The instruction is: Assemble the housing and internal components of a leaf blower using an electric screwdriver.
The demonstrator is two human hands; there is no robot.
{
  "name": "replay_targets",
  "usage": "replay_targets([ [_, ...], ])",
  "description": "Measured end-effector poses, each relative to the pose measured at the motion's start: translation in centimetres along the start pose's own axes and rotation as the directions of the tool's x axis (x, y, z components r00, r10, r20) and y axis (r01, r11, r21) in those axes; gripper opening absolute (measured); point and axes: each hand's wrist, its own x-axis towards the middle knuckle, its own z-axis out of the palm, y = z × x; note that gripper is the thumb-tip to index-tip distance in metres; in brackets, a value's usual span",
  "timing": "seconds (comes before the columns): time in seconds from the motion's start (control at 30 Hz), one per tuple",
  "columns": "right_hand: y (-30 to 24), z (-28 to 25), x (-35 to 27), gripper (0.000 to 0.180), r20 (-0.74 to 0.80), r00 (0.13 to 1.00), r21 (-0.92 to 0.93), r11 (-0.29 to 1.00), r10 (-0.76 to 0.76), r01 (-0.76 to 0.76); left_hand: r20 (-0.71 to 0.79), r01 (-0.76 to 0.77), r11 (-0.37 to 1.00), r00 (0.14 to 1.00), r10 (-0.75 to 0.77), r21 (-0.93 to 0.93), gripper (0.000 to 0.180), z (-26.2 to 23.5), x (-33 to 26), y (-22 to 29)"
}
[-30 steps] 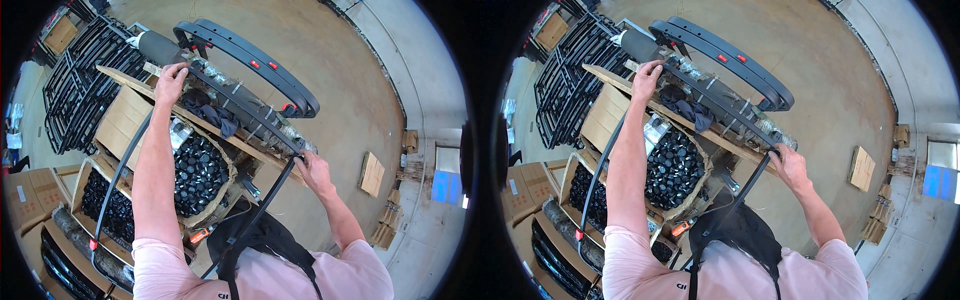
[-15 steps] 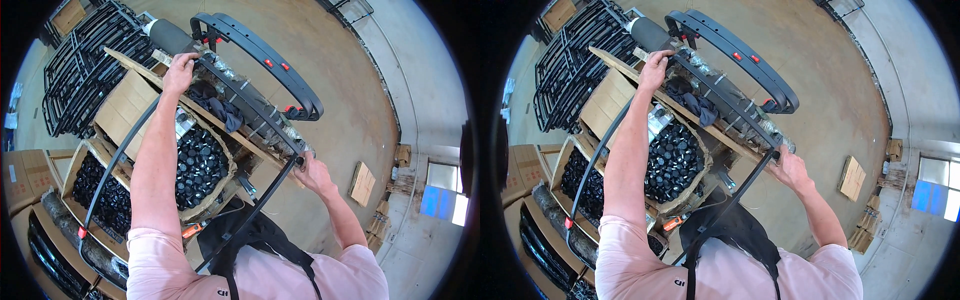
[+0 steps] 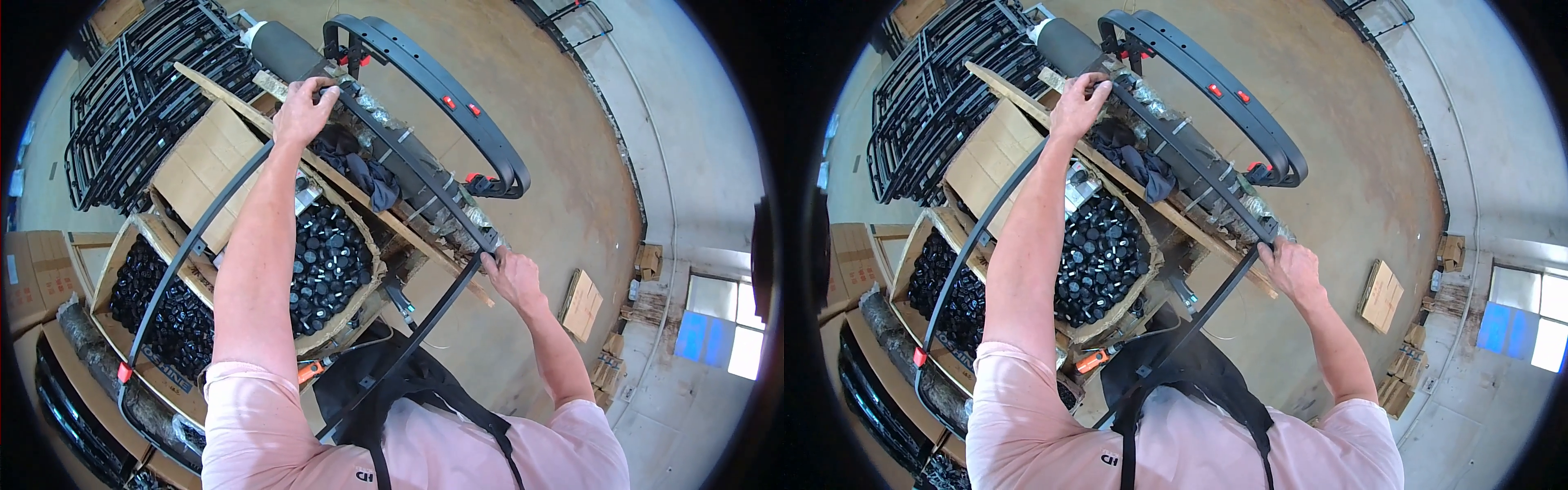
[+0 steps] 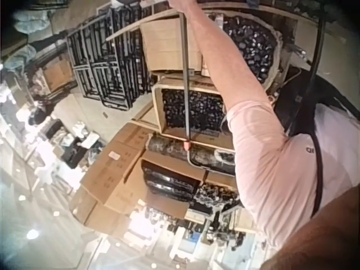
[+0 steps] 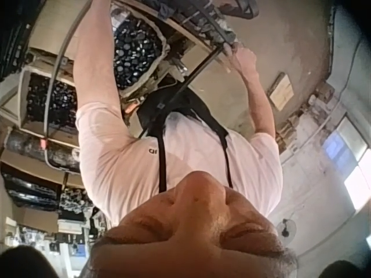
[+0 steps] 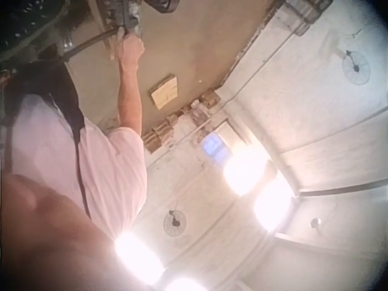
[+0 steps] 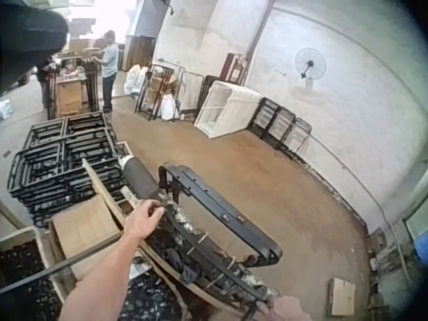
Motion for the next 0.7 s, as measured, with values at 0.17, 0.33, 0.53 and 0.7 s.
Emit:
replay_targets([
  [0.17, 1.0, 1.3, -0.2, 0.03, -0.151, 0.979, 0.312, 0.933, -0.137, 0.179, -0.03, -0.12, 0.992, 0.993, 0.118, -0.041, 0.035, 0.1, 0.3, -1.0],
  [0.33, 0.9, 1.2, -0.4, 0.034, -0.169, 0.962, 0.299, 0.919, -0.214, 0.257, 0.038, -0.001, 0.981, 0.999, 0.008, -0.192, 0.034, 0.2, 0.8, -1.9],
  [0.53, 1.3, 0.7, -0.3, 0.036, -0.04, 0.99, 0.206, 0.968, -0.138, 0.143, 0.002, -0.031, 0.998, 1.0, 0.031, -0.061, 0.033, -0.1, 0.2, -0.4],
  [0.7, 0.2, -0.6, 0.0, 0.037, 0.045, 0.998, 0.047, 0.998, -0.038, 0.036, 0.023, -0.068, 0.995, 0.997, 0.07, -0.07, 0.032, -0.1, 0.5, -1.4],
])
